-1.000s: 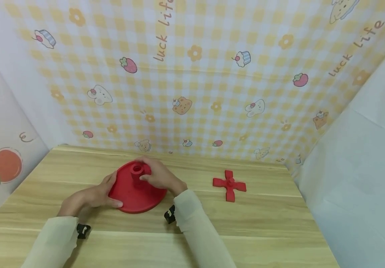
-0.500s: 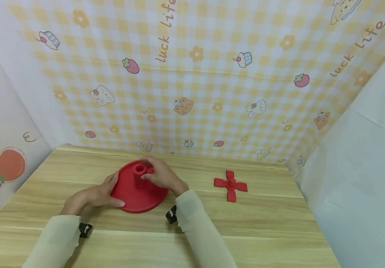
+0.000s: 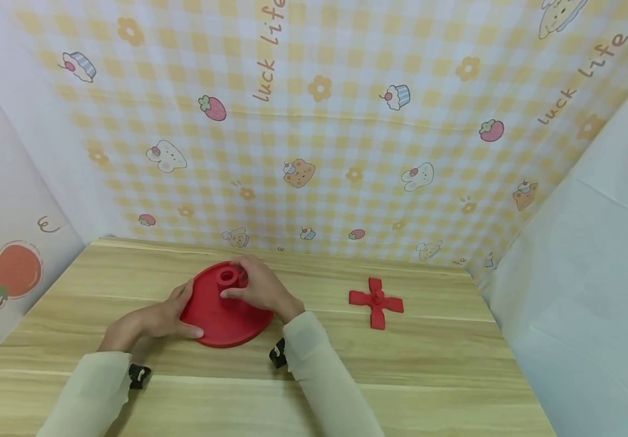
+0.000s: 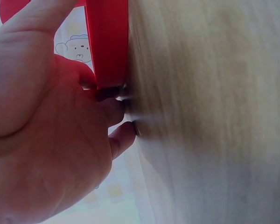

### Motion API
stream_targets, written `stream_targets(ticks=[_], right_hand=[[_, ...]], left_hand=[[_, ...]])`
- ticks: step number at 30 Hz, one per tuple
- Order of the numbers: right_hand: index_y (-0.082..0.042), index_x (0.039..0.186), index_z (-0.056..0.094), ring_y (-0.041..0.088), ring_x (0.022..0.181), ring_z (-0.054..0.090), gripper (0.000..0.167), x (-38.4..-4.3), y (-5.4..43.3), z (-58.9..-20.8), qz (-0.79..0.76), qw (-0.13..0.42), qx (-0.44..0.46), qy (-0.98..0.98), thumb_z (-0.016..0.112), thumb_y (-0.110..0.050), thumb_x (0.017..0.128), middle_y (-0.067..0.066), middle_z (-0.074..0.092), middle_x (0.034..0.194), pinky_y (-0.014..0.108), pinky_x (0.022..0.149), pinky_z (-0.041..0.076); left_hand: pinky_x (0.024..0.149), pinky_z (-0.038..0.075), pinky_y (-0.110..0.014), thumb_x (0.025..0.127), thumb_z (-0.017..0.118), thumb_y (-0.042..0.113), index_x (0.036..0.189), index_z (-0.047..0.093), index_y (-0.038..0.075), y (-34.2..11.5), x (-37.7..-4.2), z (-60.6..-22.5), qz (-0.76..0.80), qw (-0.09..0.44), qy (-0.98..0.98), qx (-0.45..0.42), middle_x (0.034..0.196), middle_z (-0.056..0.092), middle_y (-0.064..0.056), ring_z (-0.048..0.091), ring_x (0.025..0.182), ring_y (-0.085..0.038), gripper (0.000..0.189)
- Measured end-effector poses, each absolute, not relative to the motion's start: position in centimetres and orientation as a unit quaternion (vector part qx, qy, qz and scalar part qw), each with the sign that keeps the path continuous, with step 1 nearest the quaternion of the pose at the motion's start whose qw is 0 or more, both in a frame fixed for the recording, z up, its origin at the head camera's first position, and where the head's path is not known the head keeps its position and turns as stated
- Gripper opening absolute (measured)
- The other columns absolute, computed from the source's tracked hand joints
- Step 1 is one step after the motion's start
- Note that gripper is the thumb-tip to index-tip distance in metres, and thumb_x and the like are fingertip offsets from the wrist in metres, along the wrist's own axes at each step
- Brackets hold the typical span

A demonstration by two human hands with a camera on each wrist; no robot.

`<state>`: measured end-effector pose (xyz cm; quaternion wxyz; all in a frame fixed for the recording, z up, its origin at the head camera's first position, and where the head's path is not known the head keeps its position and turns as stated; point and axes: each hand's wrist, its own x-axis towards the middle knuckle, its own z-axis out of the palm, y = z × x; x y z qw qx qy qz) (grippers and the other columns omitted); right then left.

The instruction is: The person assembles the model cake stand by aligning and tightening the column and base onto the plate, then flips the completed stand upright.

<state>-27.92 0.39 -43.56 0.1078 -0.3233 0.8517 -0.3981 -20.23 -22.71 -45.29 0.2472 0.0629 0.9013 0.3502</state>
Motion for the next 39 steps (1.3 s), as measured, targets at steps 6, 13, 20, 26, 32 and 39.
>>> stream_targets(ticks=[6,13,20,26,32,39], right_hand=[[-0.009,0.144,0.048,0.015,0.116,0.059,0.058,-27.8,0.9,-44.1,-0.436,0.130,-0.319,0.832,0.072,-0.020,0.092,0.001,0.062,0.126,0.027,0.093,0.053],[-0.010,0.149,0.042,0.016,0.122,0.058,0.061,-27.0,1.1,-44.9,-0.455,0.159,-0.308,0.820,0.069,-0.012,0.094,0.003,0.060,0.134,0.029,0.097,0.052],[-0.016,0.149,0.040,0.016,0.113,0.059,0.065,-27.1,0.1,-44.8,-0.453,0.137,-0.290,0.832,0.072,-0.019,0.093,0.003,0.060,0.126,0.026,0.089,0.054],[-0.016,0.148,0.042,0.014,0.109,0.058,0.068,-26.8,-0.4,-45.0,-0.431,0.114,-0.276,0.852,0.075,-0.026,0.090,0.001,0.061,0.123,0.023,0.086,0.053],[-0.012,0.152,0.037,0.017,0.113,0.058,0.077,-26.6,-0.8,-45.0,-0.422,0.085,-0.250,0.867,0.077,-0.031,0.088,0.006,0.057,0.133,0.033,0.091,0.055],[-0.007,0.144,0.047,0.018,0.113,0.058,0.070,-26.4,-1.1,-44.7,-0.399,0.061,-0.249,0.880,0.076,-0.037,0.088,0.007,0.057,0.132,0.028,0.090,0.053]], left_hand=[[0.110,0.026,-0.069,0.081,0.080,0.045,0.152,-0.014,-0.009,-22.7,-20.1,-45.5,0.356,0.247,0.900,0.055,0.156,-0.001,-0.034,0.018,0.138,-0.057,0.129],[0.110,0.027,-0.069,0.081,0.080,0.043,0.152,-0.013,-0.009,-22.4,-19.5,-46.0,0.366,0.253,0.894,0.053,0.156,0.001,-0.034,0.019,0.138,-0.056,0.128],[0.110,0.026,-0.069,0.082,0.079,0.043,0.152,-0.014,-0.010,-22.6,-19.7,-45.4,0.361,0.243,0.898,0.056,0.156,0.000,-0.034,0.019,0.138,-0.057,0.128],[0.110,0.025,-0.069,0.081,0.079,0.044,0.151,-0.015,-0.009,-22.7,-19.8,-45.7,0.361,0.253,0.896,0.048,0.156,-0.002,-0.034,0.020,0.137,-0.057,0.129],[0.109,0.028,-0.069,0.081,0.079,0.045,0.152,-0.014,-0.009,-22.5,-20.0,-45.5,0.357,0.250,0.898,0.050,0.156,0.000,-0.034,0.021,0.137,-0.057,0.129],[0.109,0.029,-0.068,0.080,0.080,0.045,0.152,-0.013,-0.009,-22.4,-20.1,-45.1,0.351,0.252,0.901,0.045,0.156,0.000,-0.033,0.022,0.137,-0.056,0.129]])
